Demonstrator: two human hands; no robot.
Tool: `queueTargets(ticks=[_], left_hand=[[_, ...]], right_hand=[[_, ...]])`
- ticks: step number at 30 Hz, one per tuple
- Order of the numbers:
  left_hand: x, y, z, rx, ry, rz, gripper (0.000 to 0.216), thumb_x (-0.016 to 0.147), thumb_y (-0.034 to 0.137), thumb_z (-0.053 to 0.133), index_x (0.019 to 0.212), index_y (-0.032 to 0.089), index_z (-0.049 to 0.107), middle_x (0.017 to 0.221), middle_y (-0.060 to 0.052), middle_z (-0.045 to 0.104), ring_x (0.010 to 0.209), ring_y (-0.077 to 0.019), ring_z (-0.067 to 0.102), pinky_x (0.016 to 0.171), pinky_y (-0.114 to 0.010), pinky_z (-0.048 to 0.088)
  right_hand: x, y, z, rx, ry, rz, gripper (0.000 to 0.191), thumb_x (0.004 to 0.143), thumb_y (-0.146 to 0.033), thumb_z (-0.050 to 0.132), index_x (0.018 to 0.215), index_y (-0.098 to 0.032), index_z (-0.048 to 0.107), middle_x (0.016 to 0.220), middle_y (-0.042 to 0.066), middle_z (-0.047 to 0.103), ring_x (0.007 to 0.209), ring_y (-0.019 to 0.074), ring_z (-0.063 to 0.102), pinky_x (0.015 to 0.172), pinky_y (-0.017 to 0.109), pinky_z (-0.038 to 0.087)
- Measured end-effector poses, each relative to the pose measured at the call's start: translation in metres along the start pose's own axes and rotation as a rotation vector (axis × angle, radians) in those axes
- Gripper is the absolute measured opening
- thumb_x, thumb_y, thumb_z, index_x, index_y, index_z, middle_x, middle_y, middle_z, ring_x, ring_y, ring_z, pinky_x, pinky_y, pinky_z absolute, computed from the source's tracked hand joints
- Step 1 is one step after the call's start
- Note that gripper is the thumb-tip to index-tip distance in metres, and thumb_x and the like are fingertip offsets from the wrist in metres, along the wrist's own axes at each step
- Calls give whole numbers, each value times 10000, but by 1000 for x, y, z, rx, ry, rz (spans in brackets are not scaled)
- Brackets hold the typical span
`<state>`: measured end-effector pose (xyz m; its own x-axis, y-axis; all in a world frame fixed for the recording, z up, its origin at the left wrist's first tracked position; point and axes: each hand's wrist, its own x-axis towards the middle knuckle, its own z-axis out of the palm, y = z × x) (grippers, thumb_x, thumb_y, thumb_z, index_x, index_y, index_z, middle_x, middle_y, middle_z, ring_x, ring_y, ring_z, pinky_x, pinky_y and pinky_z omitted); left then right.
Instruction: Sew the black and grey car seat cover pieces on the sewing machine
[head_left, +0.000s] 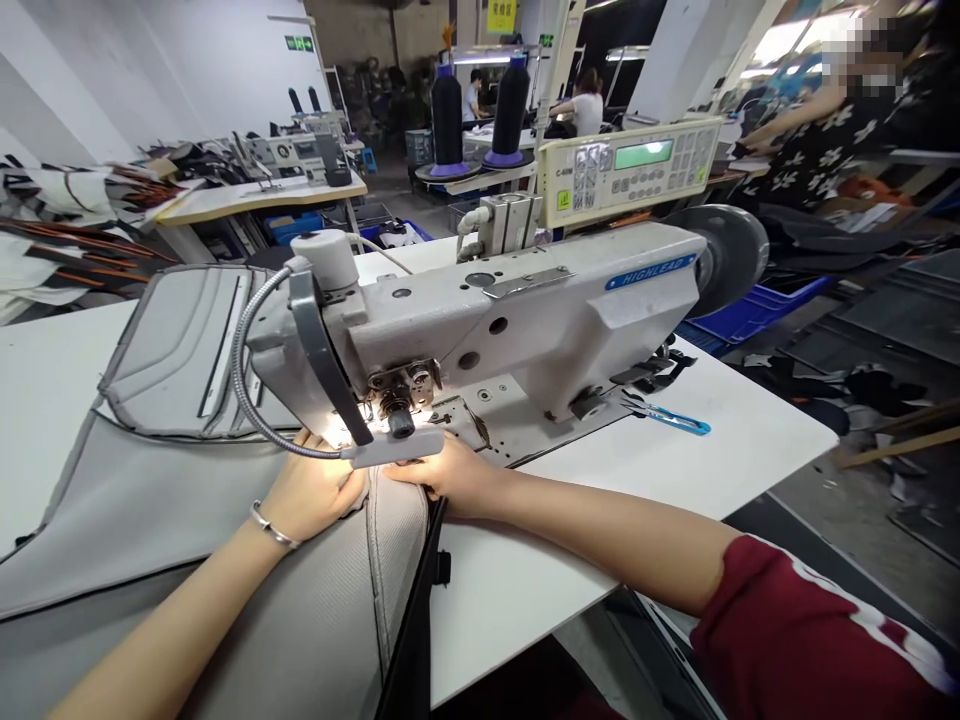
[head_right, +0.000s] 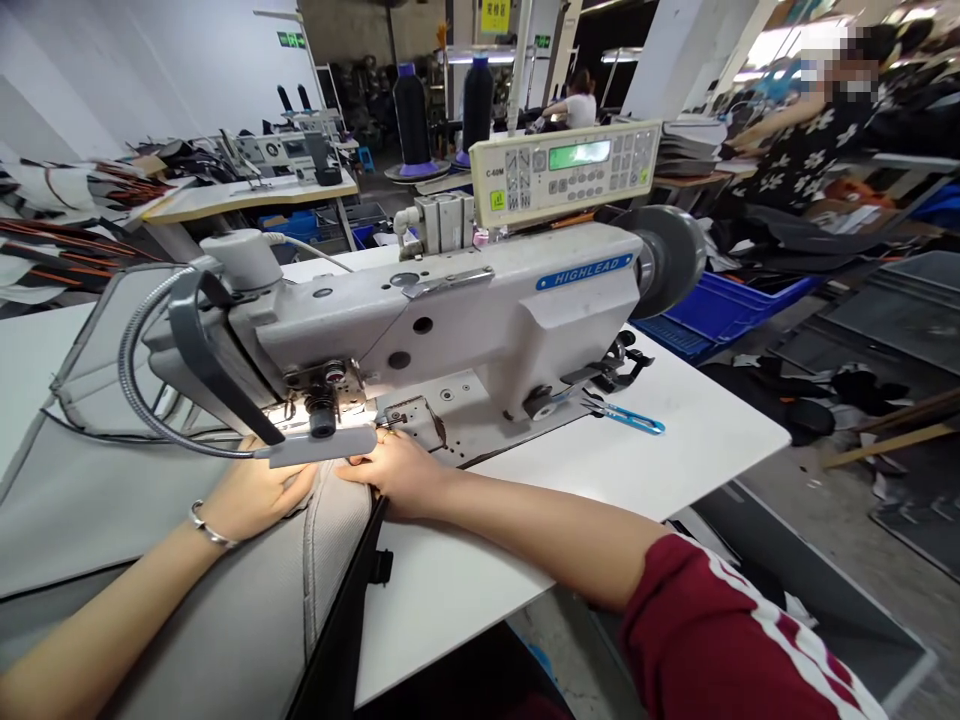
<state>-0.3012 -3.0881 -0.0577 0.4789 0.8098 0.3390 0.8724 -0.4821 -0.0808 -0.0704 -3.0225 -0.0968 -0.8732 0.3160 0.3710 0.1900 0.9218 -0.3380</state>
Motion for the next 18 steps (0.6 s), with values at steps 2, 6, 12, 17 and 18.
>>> queueTargets(ticks=[2,6,12,17,18], left_hand=[[1,5,-3,-10,-12,-14,334,899,256,419,705,220,689,641,-46,617,666,-198,548,811,-388,444],[0,14,-9,-60,-38,-42,320,895,255,416,759,227,704,655,-40,630,680,-193,559,821,-385,427],[-2,16,-6,-58,-42,-55,305,911,250,423,820,232,713,691,-41,630,720,-204,554,873,-416,394],[-2,15,-3,-24,-26,-95,273,886,262,453,851,220,721,800,-89,634,844,-256,559,919,-482,389],[-2,15,-3,-19,-12,-105,268,878,261,460,841,217,722,827,-100,635,887,-269,558,927,-484,392]], right_hand=[[-1,0,-1,4,-23,-13,348,772,-193,636,1119,-224,635,1041,57,625,953,193,516,883,331,397],[-4,-1,-4,34,-47,-42,421,715,-109,601,1119,-211,657,1024,53,639,868,170,528,837,314,401],[-3,-3,-4,139,47,-45,468,656,-33,555,1087,-173,674,927,38,667,868,173,558,801,295,424],[-7,-9,-3,229,182,93,504,641,-18,468,1080,-186,649,1027,54,676,943,192,588,863,306,444],[-7,-10,-2,230,215,156,464,654,-16,434,1027,-184,654,988,52,679,910,186,593,843,299,448]])
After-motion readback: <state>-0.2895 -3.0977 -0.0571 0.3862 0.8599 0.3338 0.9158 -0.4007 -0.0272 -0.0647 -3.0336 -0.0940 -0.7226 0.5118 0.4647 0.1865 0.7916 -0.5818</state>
